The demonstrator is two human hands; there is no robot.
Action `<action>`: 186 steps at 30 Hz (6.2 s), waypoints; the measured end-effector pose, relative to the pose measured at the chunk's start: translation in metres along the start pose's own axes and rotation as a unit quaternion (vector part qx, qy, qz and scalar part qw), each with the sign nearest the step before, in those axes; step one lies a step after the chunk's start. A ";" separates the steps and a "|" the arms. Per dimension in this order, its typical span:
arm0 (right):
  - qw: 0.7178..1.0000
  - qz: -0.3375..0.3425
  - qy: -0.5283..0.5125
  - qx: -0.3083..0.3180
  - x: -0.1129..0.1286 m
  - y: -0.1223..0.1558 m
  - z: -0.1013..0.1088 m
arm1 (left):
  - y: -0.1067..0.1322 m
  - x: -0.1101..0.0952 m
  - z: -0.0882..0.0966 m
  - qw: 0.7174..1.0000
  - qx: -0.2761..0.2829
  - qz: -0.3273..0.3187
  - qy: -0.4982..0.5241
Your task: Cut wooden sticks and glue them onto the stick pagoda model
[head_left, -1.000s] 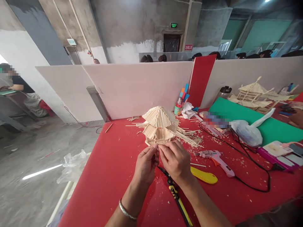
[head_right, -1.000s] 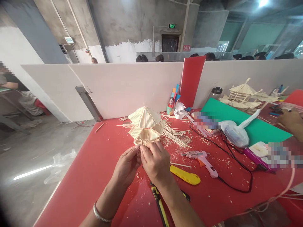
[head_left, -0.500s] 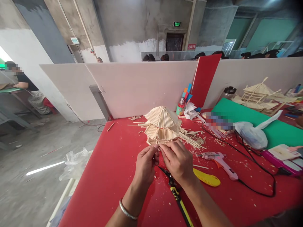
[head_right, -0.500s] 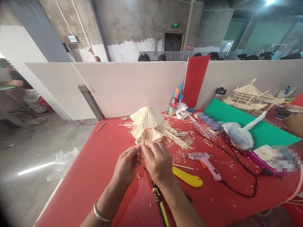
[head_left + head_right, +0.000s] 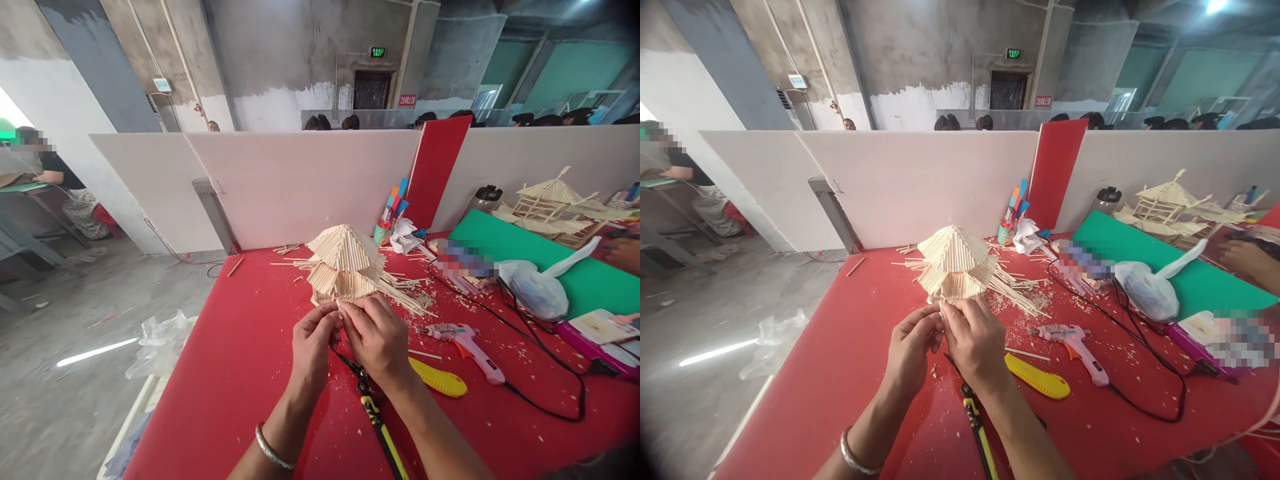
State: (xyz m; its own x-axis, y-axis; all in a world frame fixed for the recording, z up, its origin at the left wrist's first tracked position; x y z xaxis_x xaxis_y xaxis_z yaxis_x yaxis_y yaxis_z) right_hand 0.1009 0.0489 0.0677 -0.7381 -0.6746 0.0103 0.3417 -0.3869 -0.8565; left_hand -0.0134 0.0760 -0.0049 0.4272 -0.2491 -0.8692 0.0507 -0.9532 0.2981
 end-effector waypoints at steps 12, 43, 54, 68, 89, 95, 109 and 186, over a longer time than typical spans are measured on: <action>0.999 -0.027 0.043 0.006 -0.006 -0.008 -0.014 | 0.003 0.018 -0.012 0.981 0.048 0.122 0.145; 0.998 -0.016 0.043 0.044 -0.011 -0.018 -0.018 | 0.004 0.026 -0.016 0.962 0.074 0.149 0.217; 0.999 -0.030 0.010 0.029 -0.015 -0.009 -0.019 | 0.005 0.026 -0.018 0.959 0.081 0.145 0.230; 0.999 -0.034 -0.007 0.019 -0.017 -0.008 -0.019 | 0.008 0.025 -0.019 0.958 0.079 0.146 0.234; 0.998 -0.033 -0.035 0.032 -0.020 -0.007 -0.024 | 0.007 0.026 -0.018 0.958 0.070 0.148 0.233; 0.999 -0.020 -0.029 0.029 -0.018 -0.005 -0.022 | 0.008 0.028 -0.017 0.961 0.061 0.144 0.230; 0.997 -0.024 -0.070 -0.039 -0.005 0.016 0.005 | 0.002 0.040 -0.026 0.958 0.122 0.165 0.199; 0.934 -0.285 -0.035 0.212 -0.003 0.115 0.031 | 0.026 0.013 -0.030 0.980 0.083 -0.122 -0.136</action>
State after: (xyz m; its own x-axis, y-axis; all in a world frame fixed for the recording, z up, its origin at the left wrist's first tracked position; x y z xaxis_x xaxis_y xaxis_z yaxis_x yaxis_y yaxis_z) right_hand 0.1603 -0.0133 -0.0143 -0.8361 -0.3166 0.4480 0.1155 -0.8999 -0.4205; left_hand 0.0203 0.0533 0.0027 0.1631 -0.0251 -0.9863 -0.0357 -0.9992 0.0195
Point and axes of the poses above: each hand's wrist, its own y-axis away from the middle knuckle, its own z-axis out of the back of the hand, x = y × z, the point moved 8 cm from there along -y, towards the middle knuckle, and after that the axes turned 11 degrees about z, right-handed, at the moved point
